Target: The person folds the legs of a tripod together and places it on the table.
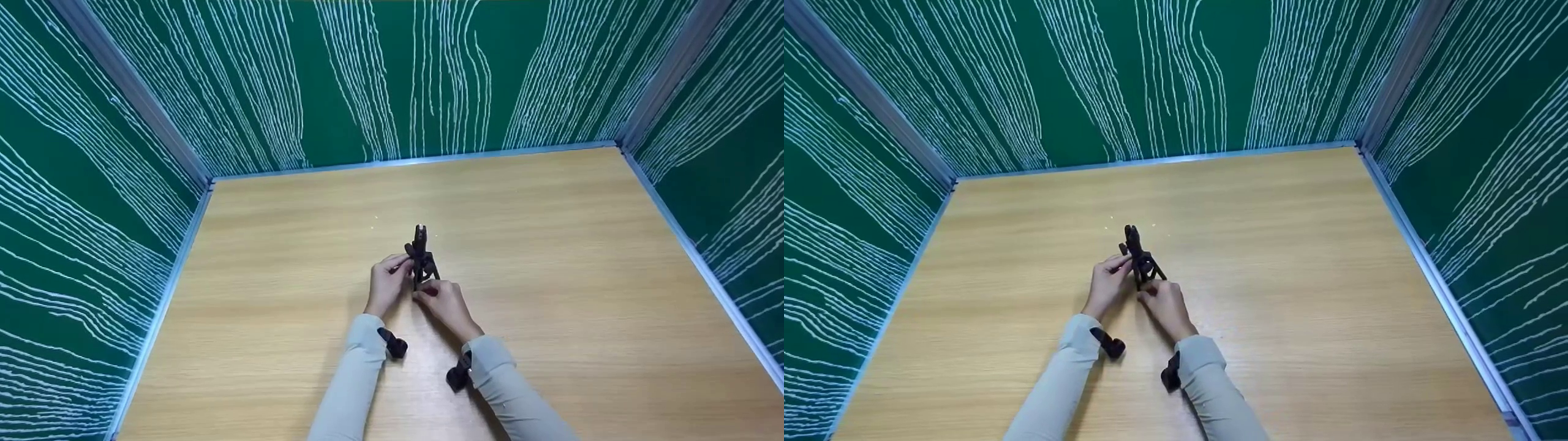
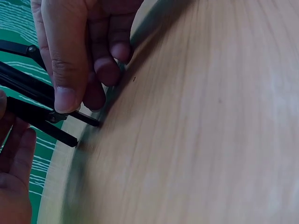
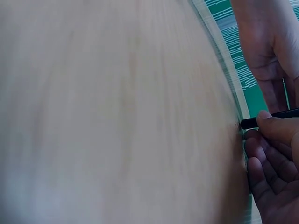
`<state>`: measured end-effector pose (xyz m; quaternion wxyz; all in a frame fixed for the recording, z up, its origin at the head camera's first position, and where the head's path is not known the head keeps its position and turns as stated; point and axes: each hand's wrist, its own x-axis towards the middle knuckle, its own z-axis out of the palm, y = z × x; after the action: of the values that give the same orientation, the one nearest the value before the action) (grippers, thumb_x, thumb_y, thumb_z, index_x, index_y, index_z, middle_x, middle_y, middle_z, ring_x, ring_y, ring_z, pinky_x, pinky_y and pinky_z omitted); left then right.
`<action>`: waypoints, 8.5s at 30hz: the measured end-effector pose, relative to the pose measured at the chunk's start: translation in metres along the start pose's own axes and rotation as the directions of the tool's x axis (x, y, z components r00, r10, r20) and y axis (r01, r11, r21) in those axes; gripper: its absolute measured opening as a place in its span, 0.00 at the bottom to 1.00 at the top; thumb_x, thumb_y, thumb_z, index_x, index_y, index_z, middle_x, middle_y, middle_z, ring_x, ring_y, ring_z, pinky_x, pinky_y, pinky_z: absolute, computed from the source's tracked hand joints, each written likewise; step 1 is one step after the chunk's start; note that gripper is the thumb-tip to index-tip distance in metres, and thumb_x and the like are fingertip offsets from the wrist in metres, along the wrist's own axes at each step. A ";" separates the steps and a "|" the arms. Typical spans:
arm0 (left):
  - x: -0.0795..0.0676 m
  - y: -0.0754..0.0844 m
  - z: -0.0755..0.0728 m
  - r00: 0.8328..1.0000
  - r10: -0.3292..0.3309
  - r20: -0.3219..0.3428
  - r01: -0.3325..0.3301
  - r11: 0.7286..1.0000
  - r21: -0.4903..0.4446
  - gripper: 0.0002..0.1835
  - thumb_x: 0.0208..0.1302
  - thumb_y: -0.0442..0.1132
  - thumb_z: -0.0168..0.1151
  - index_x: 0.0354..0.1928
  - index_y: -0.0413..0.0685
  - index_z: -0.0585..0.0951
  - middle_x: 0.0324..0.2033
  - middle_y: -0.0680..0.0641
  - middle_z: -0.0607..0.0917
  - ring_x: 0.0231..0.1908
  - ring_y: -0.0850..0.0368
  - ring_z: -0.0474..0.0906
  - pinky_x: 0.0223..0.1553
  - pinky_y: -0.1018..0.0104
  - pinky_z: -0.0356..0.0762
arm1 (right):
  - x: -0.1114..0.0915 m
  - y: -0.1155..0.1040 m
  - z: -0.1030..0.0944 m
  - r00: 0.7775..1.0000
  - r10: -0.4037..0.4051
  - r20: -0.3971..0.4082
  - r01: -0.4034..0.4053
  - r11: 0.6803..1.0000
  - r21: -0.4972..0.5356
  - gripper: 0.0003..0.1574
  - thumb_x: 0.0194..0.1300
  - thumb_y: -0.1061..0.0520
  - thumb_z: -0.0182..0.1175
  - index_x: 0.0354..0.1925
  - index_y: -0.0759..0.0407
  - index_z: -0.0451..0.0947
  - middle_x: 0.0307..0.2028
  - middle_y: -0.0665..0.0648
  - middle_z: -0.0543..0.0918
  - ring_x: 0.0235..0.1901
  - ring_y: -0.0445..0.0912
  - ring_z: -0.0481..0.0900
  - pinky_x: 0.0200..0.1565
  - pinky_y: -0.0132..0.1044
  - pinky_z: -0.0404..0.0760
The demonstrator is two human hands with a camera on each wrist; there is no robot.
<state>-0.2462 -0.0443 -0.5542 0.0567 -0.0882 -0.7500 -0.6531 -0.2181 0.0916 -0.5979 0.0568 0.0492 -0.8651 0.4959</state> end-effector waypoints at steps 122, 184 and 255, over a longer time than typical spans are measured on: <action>-0.020 -0.064 0.003 0.993 -0.118 -0.027 0.110 0.974 -0.196 0.11 0.54 0.31 0.70 0.40 0.35 0.86 0.38 0.44 0.87 0.41 0.59 0.81 0.45 0.68 0.82 | 0.019 0.031 -0.029 0.980 0.170 -0.099 -0.169 0.985 0.016 0.12 0.56 0.53 0.70 0.39 0.55 0.88 0.41 0.59 0.87 0.47 0.55 0.84 0.54 0.48 0.77; 0.011 0.025 -0.024 0.996 -0.001 0.087 -0.006 0.997 0.082 0.36 0.55 0.40 0.71 0.66 0.44 0.69 0.55 0.42 0.78 0.51 0.48 0.77 0.60 0.54 0.72 | 0.008 0.036 -0.024 0.986 0.074 -0.149 -0.072 0.997 0.017 0.11 0.54 0.54 0.71 0.39 0.53 0.88 0.34 0.55 0.88 0.38 0.51 0.84 0.45 0.45 0.79; 0.020 0.091 -0.007 0.978 0.207 0.006 -0.199 0.935 0.292 0.12 0.57 0.35 0.69 0.44 0.44 0.86 0.38 0.47 0.86 0.35 0.58 0.82 0.44 0.60 0.78 | 0.012 0.032 -0.030 0.983 -0.112 -0.145 0.107 0.994 -0.037 0.06 0.55 0.63 0.68 0.33 0.65 0.87 0.27 0.58 0.86 0.30 0.53 0.83 0.38 0.44 0.81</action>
<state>-0.2468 -0.0382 -0.4613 0.1456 -0.1476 -0.8241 -0.5272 -0.2325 0.1327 -0.6083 0.1483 0.0590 -0.8618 0.4815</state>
